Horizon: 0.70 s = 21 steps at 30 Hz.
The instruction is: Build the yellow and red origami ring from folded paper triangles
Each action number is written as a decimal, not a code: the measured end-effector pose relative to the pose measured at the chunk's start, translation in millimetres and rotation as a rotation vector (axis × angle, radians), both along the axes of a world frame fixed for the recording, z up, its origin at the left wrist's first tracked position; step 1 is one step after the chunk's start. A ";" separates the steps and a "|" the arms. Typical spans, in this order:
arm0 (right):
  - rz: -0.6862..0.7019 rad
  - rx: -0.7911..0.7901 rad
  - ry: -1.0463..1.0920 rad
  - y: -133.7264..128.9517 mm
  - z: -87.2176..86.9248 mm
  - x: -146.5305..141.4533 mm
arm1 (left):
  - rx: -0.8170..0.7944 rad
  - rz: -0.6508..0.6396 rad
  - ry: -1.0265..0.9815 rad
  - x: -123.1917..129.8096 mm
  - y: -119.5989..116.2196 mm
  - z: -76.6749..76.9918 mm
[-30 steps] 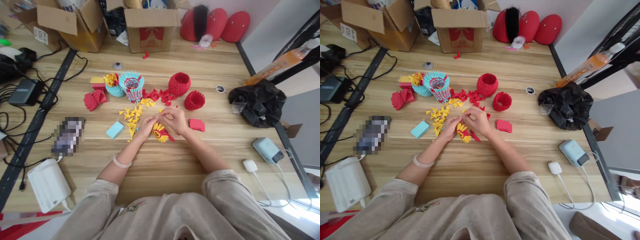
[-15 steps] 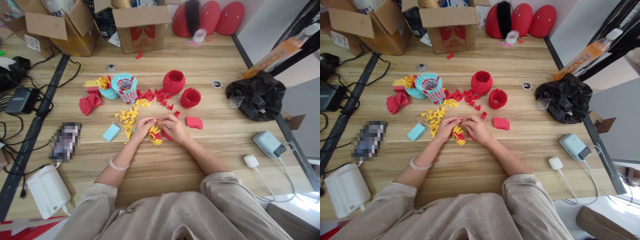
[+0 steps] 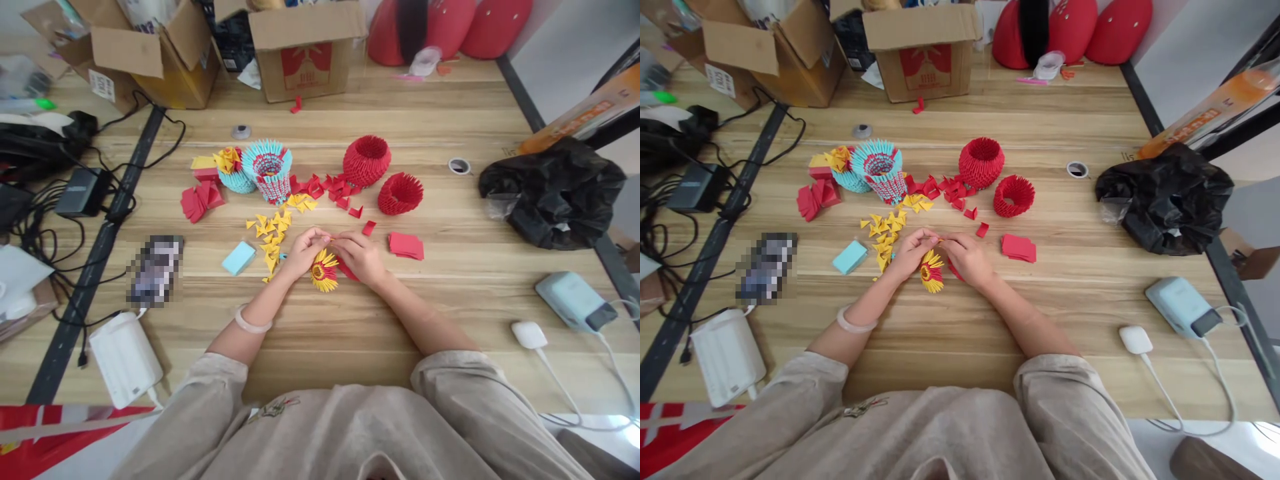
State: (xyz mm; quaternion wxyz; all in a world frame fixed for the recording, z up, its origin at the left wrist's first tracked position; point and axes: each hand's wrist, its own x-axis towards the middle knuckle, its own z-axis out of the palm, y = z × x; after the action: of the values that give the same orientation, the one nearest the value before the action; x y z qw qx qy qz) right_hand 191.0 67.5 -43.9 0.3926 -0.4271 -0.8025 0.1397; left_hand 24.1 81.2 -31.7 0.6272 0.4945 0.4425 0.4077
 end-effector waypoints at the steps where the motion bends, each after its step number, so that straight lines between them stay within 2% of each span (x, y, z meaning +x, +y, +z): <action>1: 0.001 0.013 0.008 0.0 -0.4 0.7 | 0.010 -0.002 0.027 -0.3 -0.3 0.2; 7: 0.042 0.031 0.067 -0.1 2.4 2.1 | 0.033 -0.005 0.027 -0.4 -0.8 1.1; 11: -0.038 -0.033 0.163 -0.4 6.6 -0.9 | 0.008 0.014 -0.014 0.9 -0.9 0.7; 15: -0.110 -0.246 0.343 -0.9 10.0 -5.9 | 0.008 0.031 -0.012 0.8 -2.3 0.6; 21: -0.081 -0.679 0.759 0.3 14.0 -10.4 | -0.002 -0.014 0.027 0.0 -5.1 6.1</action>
State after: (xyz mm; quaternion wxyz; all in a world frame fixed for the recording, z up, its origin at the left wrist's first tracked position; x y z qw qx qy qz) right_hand 180.6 67.8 -29.9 0.5006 -0.4803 -0.4956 0.5226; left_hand 24.1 76.1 -25.6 0.6247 0.5024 0.4477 0.3961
